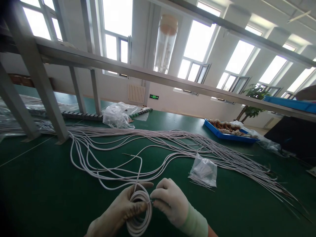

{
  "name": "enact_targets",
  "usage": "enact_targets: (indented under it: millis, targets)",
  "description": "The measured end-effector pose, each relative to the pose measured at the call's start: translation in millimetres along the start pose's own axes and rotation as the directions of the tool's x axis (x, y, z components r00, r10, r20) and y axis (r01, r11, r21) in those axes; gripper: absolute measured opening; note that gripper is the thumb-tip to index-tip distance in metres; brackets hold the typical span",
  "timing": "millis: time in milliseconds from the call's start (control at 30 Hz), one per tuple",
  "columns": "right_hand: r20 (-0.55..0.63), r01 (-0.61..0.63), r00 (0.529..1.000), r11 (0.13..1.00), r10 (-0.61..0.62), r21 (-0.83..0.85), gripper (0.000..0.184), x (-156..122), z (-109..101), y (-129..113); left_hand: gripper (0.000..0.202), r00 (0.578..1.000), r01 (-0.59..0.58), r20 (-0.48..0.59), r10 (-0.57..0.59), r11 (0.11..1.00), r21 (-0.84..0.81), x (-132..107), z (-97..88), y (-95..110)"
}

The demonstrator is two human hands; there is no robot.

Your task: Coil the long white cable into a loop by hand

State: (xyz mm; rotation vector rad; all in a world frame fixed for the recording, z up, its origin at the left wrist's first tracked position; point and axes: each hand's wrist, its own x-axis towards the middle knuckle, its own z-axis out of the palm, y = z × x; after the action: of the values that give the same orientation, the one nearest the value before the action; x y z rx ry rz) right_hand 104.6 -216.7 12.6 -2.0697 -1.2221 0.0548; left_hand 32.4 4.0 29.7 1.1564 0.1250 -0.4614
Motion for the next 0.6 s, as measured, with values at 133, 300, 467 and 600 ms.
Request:
enact_targets:
  millis: [133, 300, 467, 600]
  targets:
    - [0.026, 0.028, 0.999, 0.994, -0.025, -0.107, 0.023, 2, 2, -3, 0.094, 1.000, 0.009, 0.029, -0.009, 1.000, -0.002, -1, 3.1, 0]
    - [0.065, 0.061, 0.996, 0.989, -0.053, -0.136, 0.019, 2, -3, -14, 0.085, 1.000, 0.001, 0.028, 0.003, 0.993, -0.115, -7, 2.5, 3]
    - [0.070, 0.036, 0.997, 0.974, -0.021, -0.223, 0.017, 4, -5, -23, 0.090, 1.000, 0.015, 0.028, -0.013, 0.995, -0.094, -7, 3.6, 4]
    - [0.031, -0.327, 0.945, 0.928, 0.327, 0.179, 0.019, 10, 7, -26, 0.081, 0.999, -0.031, -0.013, 0.032, 0.994, 0.102, -8, 5.8, 4]
